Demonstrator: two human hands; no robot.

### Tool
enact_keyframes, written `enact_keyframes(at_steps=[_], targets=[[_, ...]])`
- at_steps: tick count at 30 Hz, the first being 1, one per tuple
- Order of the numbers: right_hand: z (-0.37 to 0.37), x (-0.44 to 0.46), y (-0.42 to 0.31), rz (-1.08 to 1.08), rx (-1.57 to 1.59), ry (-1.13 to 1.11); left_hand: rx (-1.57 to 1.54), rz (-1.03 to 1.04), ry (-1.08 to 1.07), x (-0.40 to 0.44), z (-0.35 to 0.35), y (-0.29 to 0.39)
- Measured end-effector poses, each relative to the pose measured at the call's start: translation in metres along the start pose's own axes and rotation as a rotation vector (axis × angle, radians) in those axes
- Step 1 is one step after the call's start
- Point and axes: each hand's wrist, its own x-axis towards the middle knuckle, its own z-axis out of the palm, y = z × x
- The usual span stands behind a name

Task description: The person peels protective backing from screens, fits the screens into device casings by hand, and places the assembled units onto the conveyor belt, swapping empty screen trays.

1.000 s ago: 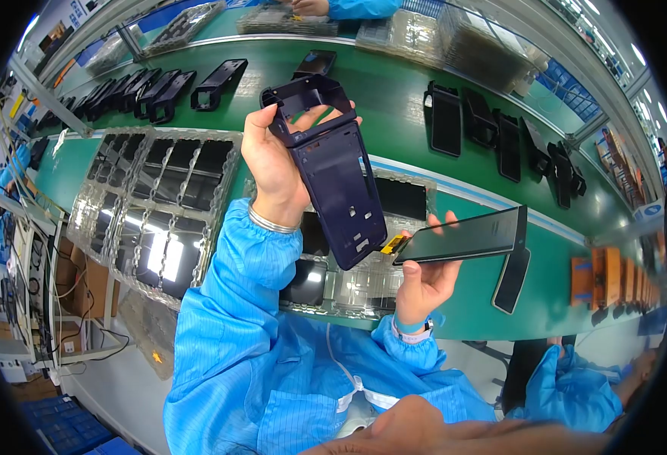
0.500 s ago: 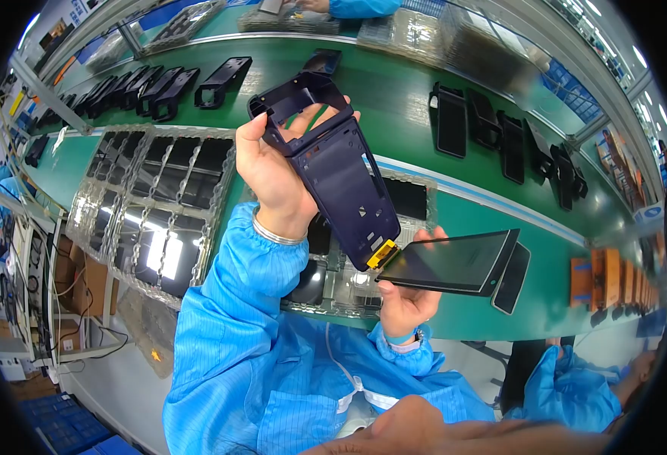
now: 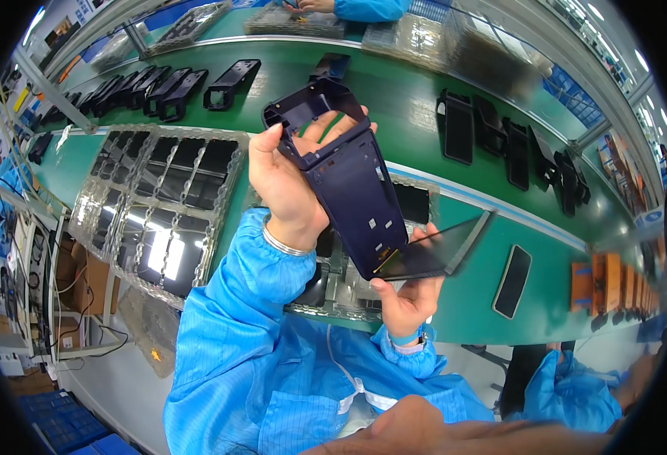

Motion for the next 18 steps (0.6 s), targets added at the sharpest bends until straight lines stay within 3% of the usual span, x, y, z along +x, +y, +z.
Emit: enact_keyframes(at_steps=[6,18], targets=[[-0.003,0.016,-0.02,-0.026,-0.361,-0.231,0.052,-0.031,-0.089,-0.01,0.004,-0.006],[-0.004,0.021,-0.031,-0.001,-0.415,-0.292,0.054,-0.003,-0.133,-0.013,0.004,-0.011]])
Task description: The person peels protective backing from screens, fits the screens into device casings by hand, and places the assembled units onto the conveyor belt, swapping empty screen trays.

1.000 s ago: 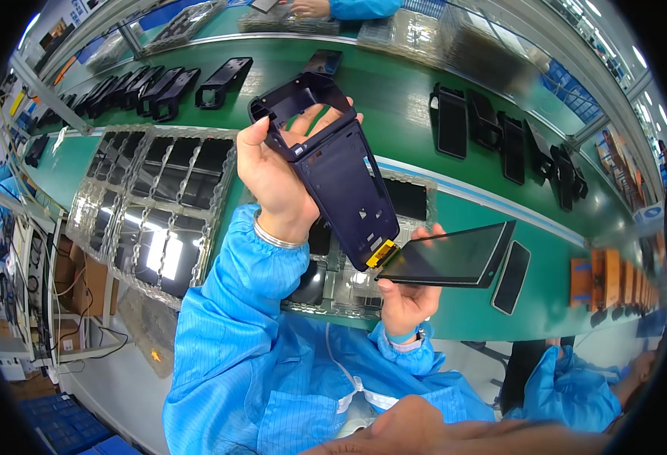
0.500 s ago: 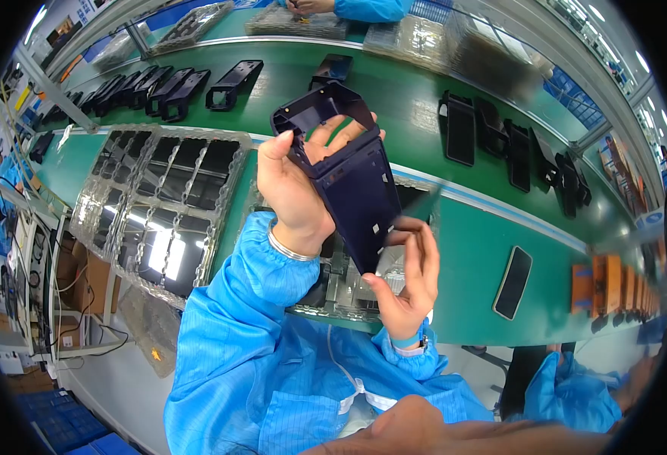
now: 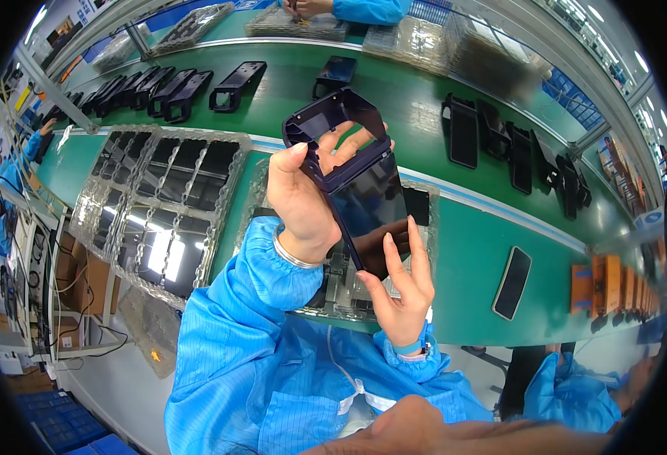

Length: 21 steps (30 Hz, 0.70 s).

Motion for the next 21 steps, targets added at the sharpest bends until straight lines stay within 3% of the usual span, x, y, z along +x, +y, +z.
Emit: enact_keyframes(at_steps=[8,11,14,21], targets=[[-0.001,0.002,-0.001,-0.014,-0.06,-0.017,0.026,-0.032,0.026,-0.001,0.002,0.0],[0.0,0.003,0.0,-0.007,-0.117,-0.01,0.249,0.033,0.208,-0.011,0.001,-0.023],[0.002,0.005,0.002,-0.011,-0.191,-0.014,0.68,0.169,0.104,-0.027,-0.004,-0.035],[0.005,0.001,0.001,-0.031,-0.373,-0.009,0.485,0.025,0.167,-0.018,-0.024,-0.039]])
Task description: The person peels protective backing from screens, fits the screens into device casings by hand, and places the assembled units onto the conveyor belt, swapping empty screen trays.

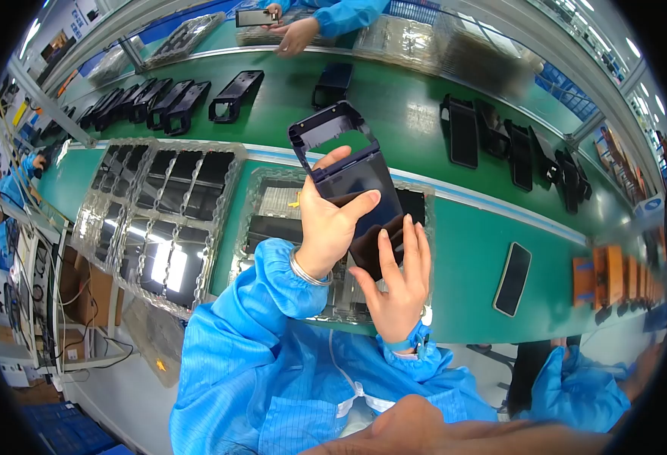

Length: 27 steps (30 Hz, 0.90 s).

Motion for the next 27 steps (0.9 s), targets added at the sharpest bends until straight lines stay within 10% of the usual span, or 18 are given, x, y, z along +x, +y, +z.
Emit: enact_keyframes(at_steps=[12,15,17,27], targets=[[0.008,0.003,0.022,0.088,0.524,-0.068,0.093,-0.057,-0.229,-0.013,-0.004,0.017],[0.005,0.002,0.039,0.641,2.041,-0.332,0.361,0.051,-0.399,-0.017,-0.01,0.032],[0.019,0.006,0.05,0.536,2.364,-0.294,0.772,0.359,-0.523,-0.018,-0.013,0.026],[0.025,-0.005,0.05,0.697,2.234,-0.207,0.952,0.433,-0.348,-0.037,0.004,0.001]])
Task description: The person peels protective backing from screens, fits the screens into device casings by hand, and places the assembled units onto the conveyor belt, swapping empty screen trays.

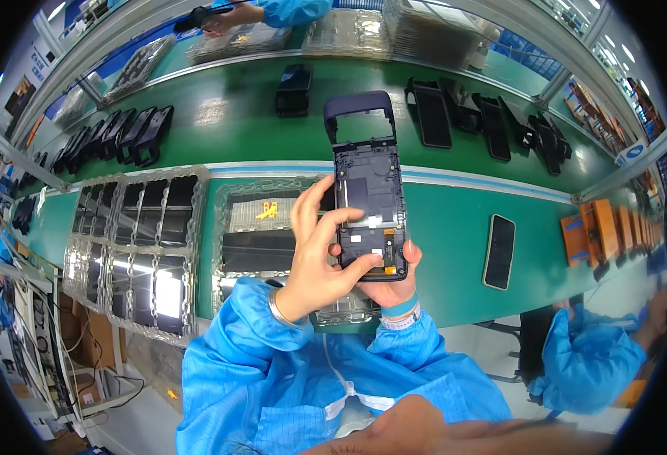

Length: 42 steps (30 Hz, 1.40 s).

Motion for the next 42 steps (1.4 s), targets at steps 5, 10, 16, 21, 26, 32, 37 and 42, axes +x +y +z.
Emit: enact_keyframes(at_steps=[5,10,16,21,26,32,37,42], targets=[[0.0,-0.002,0.005,-0.302,-0.331,0.061,-0.154,0.145,-0.022,-0.025,0.001,0.002],[0.002,0.001,0.009,-0.658,-0.731,0.207,-0.118,0.056,-0.136,-0.033,0.003,-0.009],[0.002,-0.011,-0.005,-0.418,-0.895,0.412,-0.961,-0.667,-0.009,-0.025,0.0,-0.022],[-0.018,0.005,-0.02,-0.367,-1.317,0.439,-0.957,-0.831,-0.057,-0.016,0.019,-0.049],[-0.027,0.006,-0.042,-0.322,-1.802,0.297,-0.879,-0.849,0.047,0.035,0.038,-0.095],[-0.056,0.067,-0.053,-0.34,-2.374,-0.255,-0.974,-0.811,0.08,0.114,0.088,-0.177],[-0.048,0.101,-0.038,-0.064,-2.545,-0.308,-0.877,-0.893,-0.058,0.123,0.084,-0.171],[-0.021,0.098,-0.029,-0.082,-2.591,-0.197,-0.797,-0.689,-0.124,0.086,0.023,-0.126]])
